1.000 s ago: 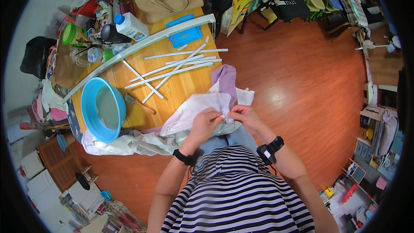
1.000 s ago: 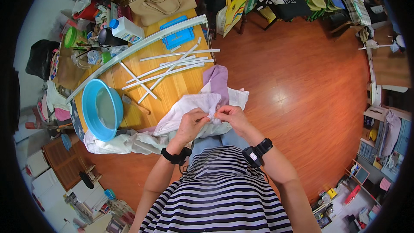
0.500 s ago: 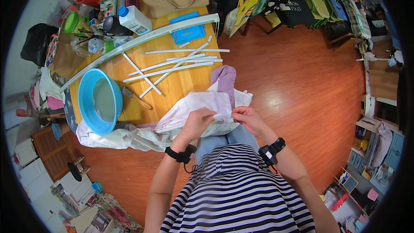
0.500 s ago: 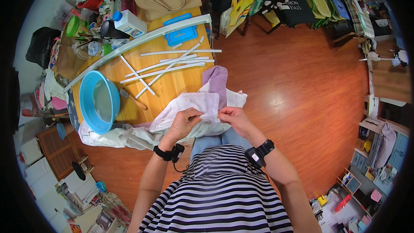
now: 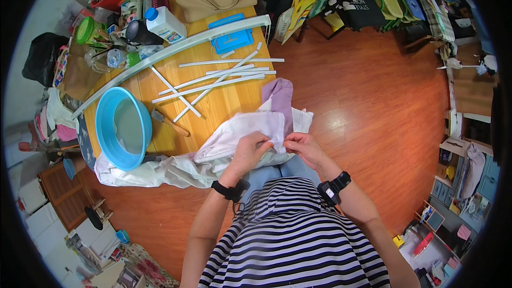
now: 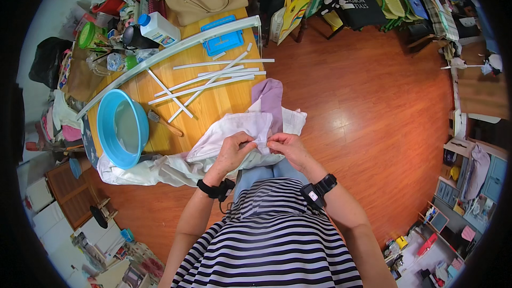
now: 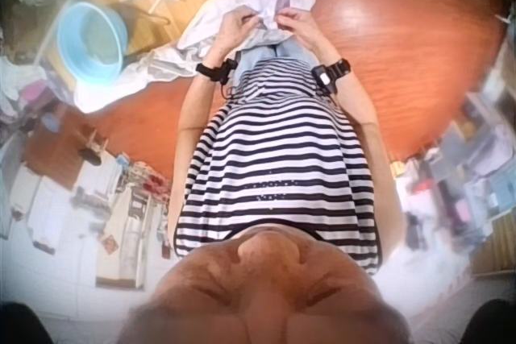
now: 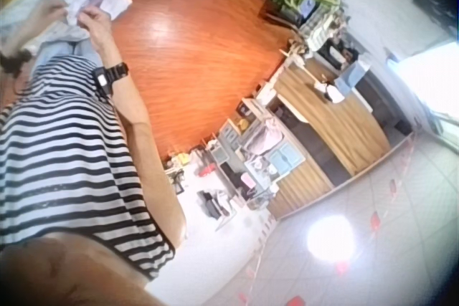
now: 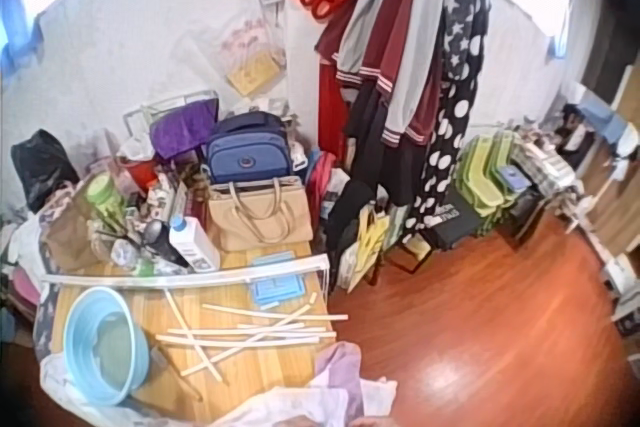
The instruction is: The person inserts several white plastic tubes into the internal sleeves of a purple and white cloth item on a table, turning and adjusting the cloth to find each entry point.
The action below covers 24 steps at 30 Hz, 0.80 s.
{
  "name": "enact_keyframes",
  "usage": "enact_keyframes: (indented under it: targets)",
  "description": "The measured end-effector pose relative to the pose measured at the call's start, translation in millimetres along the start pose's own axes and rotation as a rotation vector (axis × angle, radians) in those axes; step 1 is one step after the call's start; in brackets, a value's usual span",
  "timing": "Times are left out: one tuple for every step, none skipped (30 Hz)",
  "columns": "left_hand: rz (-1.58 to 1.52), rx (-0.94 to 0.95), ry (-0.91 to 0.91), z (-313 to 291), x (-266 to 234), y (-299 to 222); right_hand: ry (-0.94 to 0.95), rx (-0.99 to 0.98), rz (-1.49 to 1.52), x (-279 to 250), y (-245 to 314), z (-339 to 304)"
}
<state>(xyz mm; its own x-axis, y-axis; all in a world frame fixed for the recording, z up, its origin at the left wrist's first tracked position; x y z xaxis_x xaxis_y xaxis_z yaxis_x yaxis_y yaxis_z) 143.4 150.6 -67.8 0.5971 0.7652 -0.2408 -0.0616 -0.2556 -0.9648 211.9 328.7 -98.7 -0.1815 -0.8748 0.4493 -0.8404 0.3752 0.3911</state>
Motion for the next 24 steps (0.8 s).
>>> enact_keyframes:
  targets:
    - [-0.021, 0.001, 0.004, -1, -1, -1, -0.009, -0.003, 0.010, 0, -1, 0]
    - [-0.041, 0.003, 0.008, -2, -2, -1, -0.017, -0.007, 0.020, 1, -2, 0]
    - [-0.054, 0.014, 0.004, -2, -2, -1, -0.026, -0.011, 0.030, 1, -3, 0]
    - [-0.065, 0.026, 0.001, -3, -3, 0, -0.032, -0.016, 0.027, 2, -3, 0]
    - [-0.076, 0.037, -0.003, -4, -3, 0, -0.039, -0.022, 0.025, 4, -2, -2]
    - [-0.100, 0.047, -0.007, -4, -3, -1, -0.046, -0.028, 0.022, 5, -2, -2]
    - [-0.123, 0.057, -0.010, -4, -2, -2, -0.049, -0.039, 0.011, 6, -3, -2]
    - [-0.147, 0.068, -0.014, -4, -2, -3, -0.052, -0.049, 0.000, 5, -4, -2]
    - [-0.109, 0.060, 0.013, -4, -3, -2, -0.054, -0.060, -0.011, 5, -4, -3]
    - [-0.072, 0.053, 0.041, -3, -3, -3, -0.063, -0.065, -0.014, 4, -5, -4]
    - [-0.036, 0.045, 0.070, -2, -3, -3, -0.072, -0.069, -0.016, 4, -5, -5]
    - [-0.018, 0.033, 0.084, 0, -3, -5, -0.081, -0.074, -0.019, 4, -5, -7]
    - [-0.001, 0.020, 0.097, 1, -4, -9, -0.098, -0.068, -0.016, 4, -5, -9]
    - [0.016, 0.007, 0.110, 2, -3, -11, -0.114, -0.061, -0.012, 5, -5, -11]
    - [-0.007, 0.007, 0.094, 1, -2, -9, -0.130, -0.054, -0.009, 5, -5, -12]
    - [-0.031, 0.008, 0.079, 0, 0, -5, -0.124, -0.047, 0.007, 4, -6, -12]
    - [-0.054, 0.009, 0.063, -1, 1, -1, -0.116, -0.038, 0.023, 2, -9, -10]
    - [-0.070, 0.001, 0.057, -3, 2, 2, -0.109, -0.030, 0.039, 1, -10, -10]
    - [-0.084, -0.007, 0.051, -5, 1, 4, -0.105, -0.051, -0.012, 7, -7, -11]
    - [-0.098, -0.015, 0.044, -7, 1, 6, -0.101, -0.071, -0.063, 15, -4, -11]
    - [-0.118, -0.017, 0.035, -9, 0, 7, -0.097, -0.092, -0.115, 22, -1, -10]
    - [-0.137, -0.020, 0.029, -10, -1, 6, -0.115, -0.120, -0.157, 24, -1, -6]
    - [-0.156, -0.023, 0.023, -12, -3, 4, -0.134, -0.148, -0.199, 23, -4, 1]
    - [-0.147, -0.015, -0.001, -13, -7, 1, -0.152, -0.175, -0.242, 22, -5, 6]
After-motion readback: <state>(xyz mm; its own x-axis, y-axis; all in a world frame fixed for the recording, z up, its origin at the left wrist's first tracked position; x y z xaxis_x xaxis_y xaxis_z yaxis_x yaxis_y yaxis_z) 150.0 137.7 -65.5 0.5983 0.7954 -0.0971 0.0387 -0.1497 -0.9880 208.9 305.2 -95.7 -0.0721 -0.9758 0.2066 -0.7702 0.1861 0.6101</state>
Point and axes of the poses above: each hand's wrist, its own z-axis towards the middle knuckle, its own x-axis out of the palm, y = z × x, the point moved 6 cm from there along z, towards the middle knuckle, and after that the axes turned 15 degrees about x, right-handed, at the moved point
